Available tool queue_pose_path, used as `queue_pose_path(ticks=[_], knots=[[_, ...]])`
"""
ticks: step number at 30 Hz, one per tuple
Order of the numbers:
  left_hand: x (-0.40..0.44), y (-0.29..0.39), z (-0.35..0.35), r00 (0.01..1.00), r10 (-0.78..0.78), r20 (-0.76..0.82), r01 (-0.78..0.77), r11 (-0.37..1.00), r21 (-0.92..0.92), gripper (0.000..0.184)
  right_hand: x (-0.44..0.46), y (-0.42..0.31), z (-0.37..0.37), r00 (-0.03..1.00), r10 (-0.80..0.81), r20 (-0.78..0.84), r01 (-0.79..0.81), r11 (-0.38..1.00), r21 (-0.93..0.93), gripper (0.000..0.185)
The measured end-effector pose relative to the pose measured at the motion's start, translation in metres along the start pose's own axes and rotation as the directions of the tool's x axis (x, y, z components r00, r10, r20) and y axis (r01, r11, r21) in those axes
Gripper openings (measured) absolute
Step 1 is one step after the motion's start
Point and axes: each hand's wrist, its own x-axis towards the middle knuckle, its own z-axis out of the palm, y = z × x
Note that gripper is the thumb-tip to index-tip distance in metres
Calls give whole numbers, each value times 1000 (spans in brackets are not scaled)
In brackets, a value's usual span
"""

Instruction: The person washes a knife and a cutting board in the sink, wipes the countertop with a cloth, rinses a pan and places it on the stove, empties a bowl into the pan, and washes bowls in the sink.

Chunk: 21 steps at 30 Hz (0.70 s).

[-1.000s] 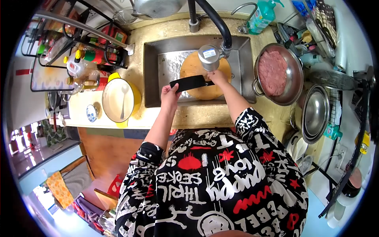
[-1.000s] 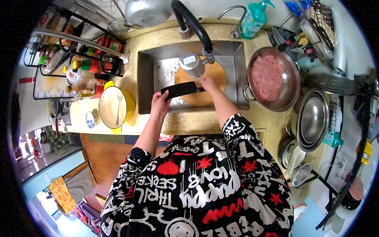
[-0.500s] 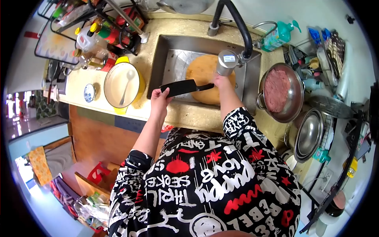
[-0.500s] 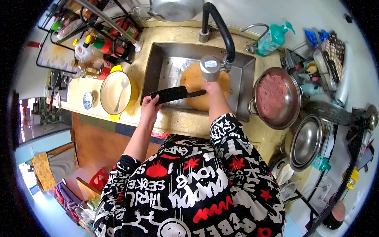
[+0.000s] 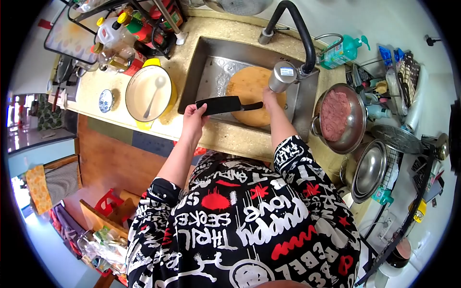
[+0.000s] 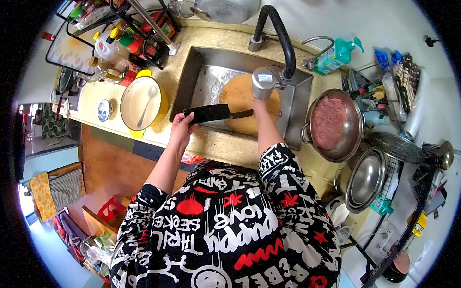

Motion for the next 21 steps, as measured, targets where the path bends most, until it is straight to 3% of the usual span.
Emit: queue_pose_path(ticks=[1, 3, 6, 9, 12, 15, 16, 19, 20, 21], knots=[[1, 0, 2, 1000, -8, 7, 8, 1000, -9, 17, -16, 5, 1, 984, -164, -74, 131, 934, -331, 21], [2, 0, 6, 1000, -14, 12, 14, 999, -29, 17, -41, -6, 3, 956, -289, -44, 245, 875, -418, 27], [5, -1, 15, 999, -20, 28, 22, 998, -59, 18, -103, -45, -1, 972, -168, 163, 190, 974, -124, 22], [7, -10, 28, 1000, -16, 24, 19, 995, -99, 18, -134, -68, 0, 976, 31, 217, -59, 991, 120, 18], [13, -29, 42, 999, -49, 16, 51, 987, -151, 21, -90, -46, -12, 938, 83, 337, -284, 740, 609, 12], [13, -58, 49, 998, -60, 36, 65, 986, -153, 24, -73, -25, 2, 975, -54, 215, -122, 681, 722, 8], [6, -60, 55, 995, -86, 45, 91, 985, -144, 27, -90, -35, 10, 981, 57, 183, -178, 630, 756, 6], [-15, -70, 60, 996, -86, 37, 90, 987, -136, 28, -99, -43, 25, 982, 182, 40, -130, 514, 848, 7], [-20, -73, 62, 995, -94, 23, 97, 981, -171, 27, -101, -39, 24, 996, 45, 82, -93, 600, 794, 16], [-24, -72, 63, 996, -91, 14, 92, 981, -171, 28, -101, -38, 23, 995, 6, 98, -81, 614, 785, 18]])
